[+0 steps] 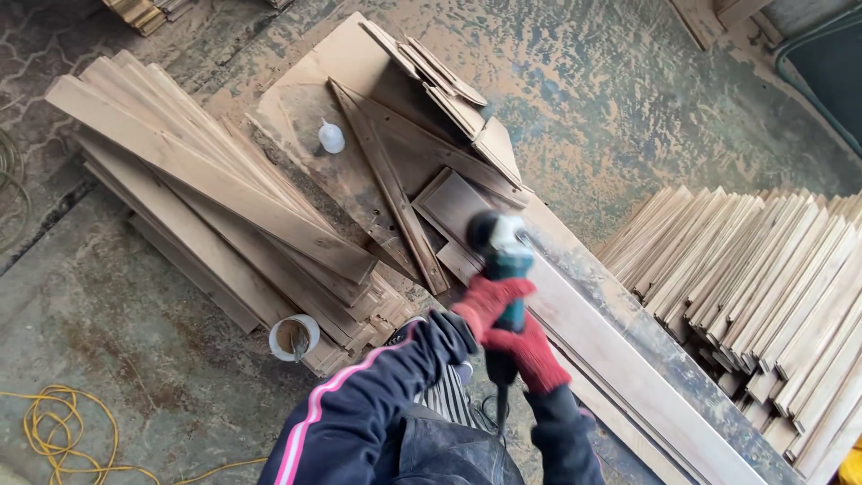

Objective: Sanding the surface of wooden planks using an angle grinder with a sanding disc attachment.

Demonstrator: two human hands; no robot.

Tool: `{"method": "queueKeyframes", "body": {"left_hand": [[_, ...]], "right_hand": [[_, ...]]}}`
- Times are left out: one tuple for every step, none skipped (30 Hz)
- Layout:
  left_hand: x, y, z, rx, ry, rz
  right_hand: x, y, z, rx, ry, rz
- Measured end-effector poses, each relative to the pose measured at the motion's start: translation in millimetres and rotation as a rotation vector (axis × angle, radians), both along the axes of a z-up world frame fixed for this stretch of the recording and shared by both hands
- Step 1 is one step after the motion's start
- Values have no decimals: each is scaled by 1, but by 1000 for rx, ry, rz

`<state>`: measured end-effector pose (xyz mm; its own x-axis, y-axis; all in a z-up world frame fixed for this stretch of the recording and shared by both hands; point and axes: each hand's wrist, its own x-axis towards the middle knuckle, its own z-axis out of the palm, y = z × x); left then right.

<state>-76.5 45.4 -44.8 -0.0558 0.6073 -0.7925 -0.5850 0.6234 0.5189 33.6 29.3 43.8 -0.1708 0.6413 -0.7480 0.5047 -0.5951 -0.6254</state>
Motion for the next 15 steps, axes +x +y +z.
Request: {"method": "queueKeyframes", "body": {"left_hand": [[-11,10,-27,-74,-51,81],[-26,11,-37,-78,-51,85],[-42,13,-47,-58,-65,201],[-57,12,-58,-40,-77,317],[-69,16,-59,-46,-74,320],[-80,21,-60,-15,-116,391],[-91,25,-62,17,-158,461],[-87,26,-58,14,-159,460],[-82,26,-54,-19,-171,440],[-77,29,-50,-48,-187,422],[-62,24,-45,-46,-192,422],[-48,22,-38,-38,-214,352],[-33,20,-31,-29,-236,282],[-18,17,-28,-25,-244,280],[-3,14,-25,-1,-168,211]], "right_hand": [[-28,5,7,86,-86,96],[-44,10,4,82,-85,100],[-60,16,0,91,-105,164],[-77,20,-3,98,-124,228],[-85,23,-8,91,-121,231],[-91,26,-12,112,-109,250],[-98,29,-17,133,-98,268],[-94,30,-19,130,-99,267],[-90,30,-21,116,-126,247],[-86,32,-23,107,-155,229],[-74,25,-16,109,-160,230],[-63,20,-9,84,-186,186],[-51,14,-2,60,-211,142],[-39,10,0,64,-220,140],[-27,6,1,57,-227,120]]}}
